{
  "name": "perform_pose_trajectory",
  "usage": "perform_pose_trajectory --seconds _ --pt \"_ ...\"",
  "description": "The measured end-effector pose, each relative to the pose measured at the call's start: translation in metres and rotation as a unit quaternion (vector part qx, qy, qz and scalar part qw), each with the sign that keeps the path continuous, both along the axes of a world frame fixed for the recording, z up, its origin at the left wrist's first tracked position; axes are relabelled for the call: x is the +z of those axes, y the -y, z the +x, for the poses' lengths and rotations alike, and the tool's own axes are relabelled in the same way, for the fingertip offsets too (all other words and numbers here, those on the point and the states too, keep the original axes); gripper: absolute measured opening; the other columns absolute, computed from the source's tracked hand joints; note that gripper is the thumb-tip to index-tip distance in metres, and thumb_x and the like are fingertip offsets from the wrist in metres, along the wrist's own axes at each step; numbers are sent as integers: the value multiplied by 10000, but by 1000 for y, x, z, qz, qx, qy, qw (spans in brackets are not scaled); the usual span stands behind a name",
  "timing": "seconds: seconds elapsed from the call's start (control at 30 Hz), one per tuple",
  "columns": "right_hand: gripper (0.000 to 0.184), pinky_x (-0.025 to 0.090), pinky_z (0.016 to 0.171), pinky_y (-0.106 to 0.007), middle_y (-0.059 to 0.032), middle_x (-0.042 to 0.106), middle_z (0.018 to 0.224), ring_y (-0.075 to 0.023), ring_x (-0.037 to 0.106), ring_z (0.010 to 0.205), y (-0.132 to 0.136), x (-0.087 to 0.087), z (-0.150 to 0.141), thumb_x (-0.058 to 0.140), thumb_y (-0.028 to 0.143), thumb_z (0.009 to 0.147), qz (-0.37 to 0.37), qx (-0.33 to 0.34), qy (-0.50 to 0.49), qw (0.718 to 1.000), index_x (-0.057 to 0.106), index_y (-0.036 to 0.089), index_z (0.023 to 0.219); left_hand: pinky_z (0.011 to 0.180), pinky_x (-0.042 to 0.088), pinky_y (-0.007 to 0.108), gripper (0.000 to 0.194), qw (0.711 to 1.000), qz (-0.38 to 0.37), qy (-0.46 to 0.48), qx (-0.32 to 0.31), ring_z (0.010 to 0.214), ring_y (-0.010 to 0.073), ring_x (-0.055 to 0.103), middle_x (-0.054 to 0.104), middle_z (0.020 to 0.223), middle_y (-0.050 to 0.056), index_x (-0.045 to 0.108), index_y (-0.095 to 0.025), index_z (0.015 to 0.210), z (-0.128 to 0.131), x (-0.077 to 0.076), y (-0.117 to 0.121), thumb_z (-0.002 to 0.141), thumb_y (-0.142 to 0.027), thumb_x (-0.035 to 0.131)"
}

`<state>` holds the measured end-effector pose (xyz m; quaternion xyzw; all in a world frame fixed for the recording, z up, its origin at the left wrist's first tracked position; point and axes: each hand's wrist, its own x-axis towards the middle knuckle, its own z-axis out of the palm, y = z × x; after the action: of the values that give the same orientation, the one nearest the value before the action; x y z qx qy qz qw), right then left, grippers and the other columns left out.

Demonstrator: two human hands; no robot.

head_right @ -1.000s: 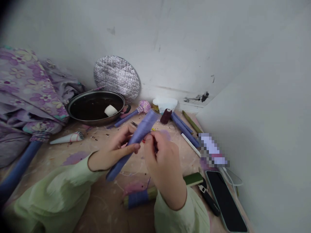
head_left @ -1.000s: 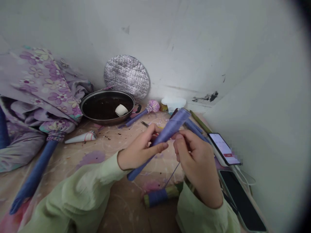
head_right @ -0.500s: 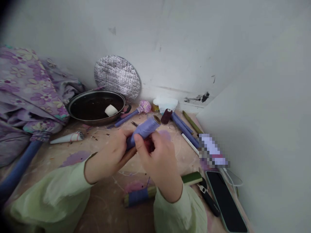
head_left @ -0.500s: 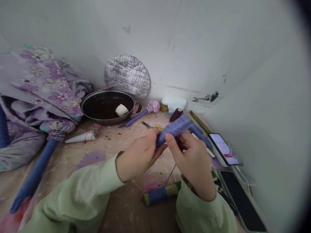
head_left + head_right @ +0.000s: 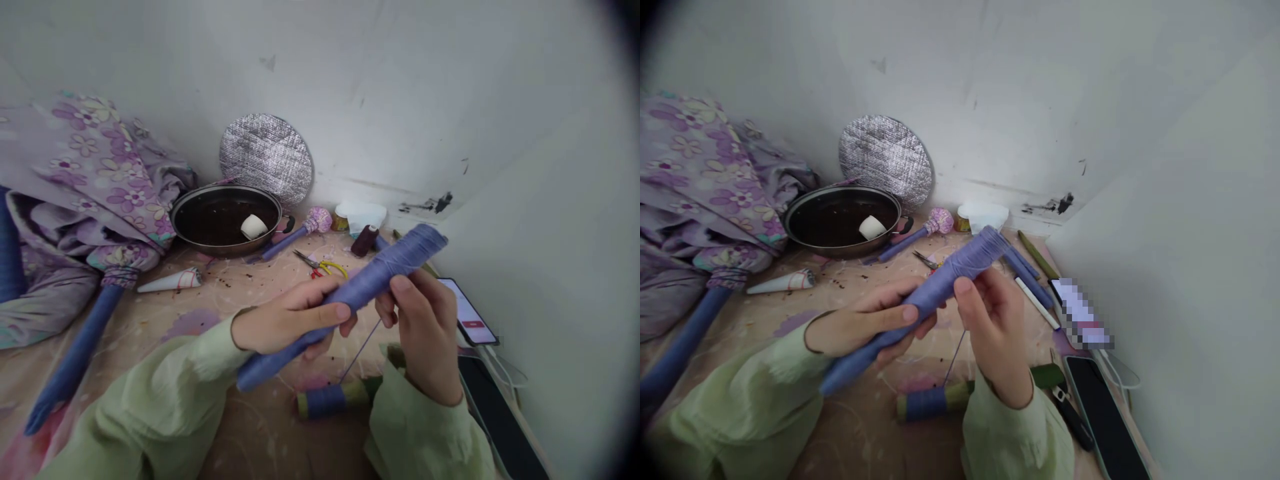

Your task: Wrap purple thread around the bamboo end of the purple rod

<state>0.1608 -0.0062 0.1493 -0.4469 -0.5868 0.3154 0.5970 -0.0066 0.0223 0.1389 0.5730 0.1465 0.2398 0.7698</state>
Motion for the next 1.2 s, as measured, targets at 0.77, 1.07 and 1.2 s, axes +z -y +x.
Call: perform_pose_trajectory --seconds 0.77,1.07,1.2 --pt "198 290 439 -221 46 446 540 -75 378 456 -6 -2 -6 436 262 879 -23 -49 144 988 564 180 753 537 443 249 245 899 303 -203 244 581 92 505 534 803 10 399 -184 939 5 -10 -15 859 -407 465" --pt "207 316 443 -219 35 458 554 -82 400 477 -2 -2 -9 430 259 882 -20 -66 151 986 575 182 756 763 431 389 317 850 405 -236 242 829 198 530 555 940 91 377 -140 1126 9 -12 -12 904 -365 354" --pt "190 296 426 -213 52 394 522 -85 382 469 0 0 -9 426 238 877 -21 -56 135 989 568 187 762 737 419 339 287 886 359 -209 205 749 148 494 513 854 31 406 -172 1112 9 -13 -10 928 -349 274"
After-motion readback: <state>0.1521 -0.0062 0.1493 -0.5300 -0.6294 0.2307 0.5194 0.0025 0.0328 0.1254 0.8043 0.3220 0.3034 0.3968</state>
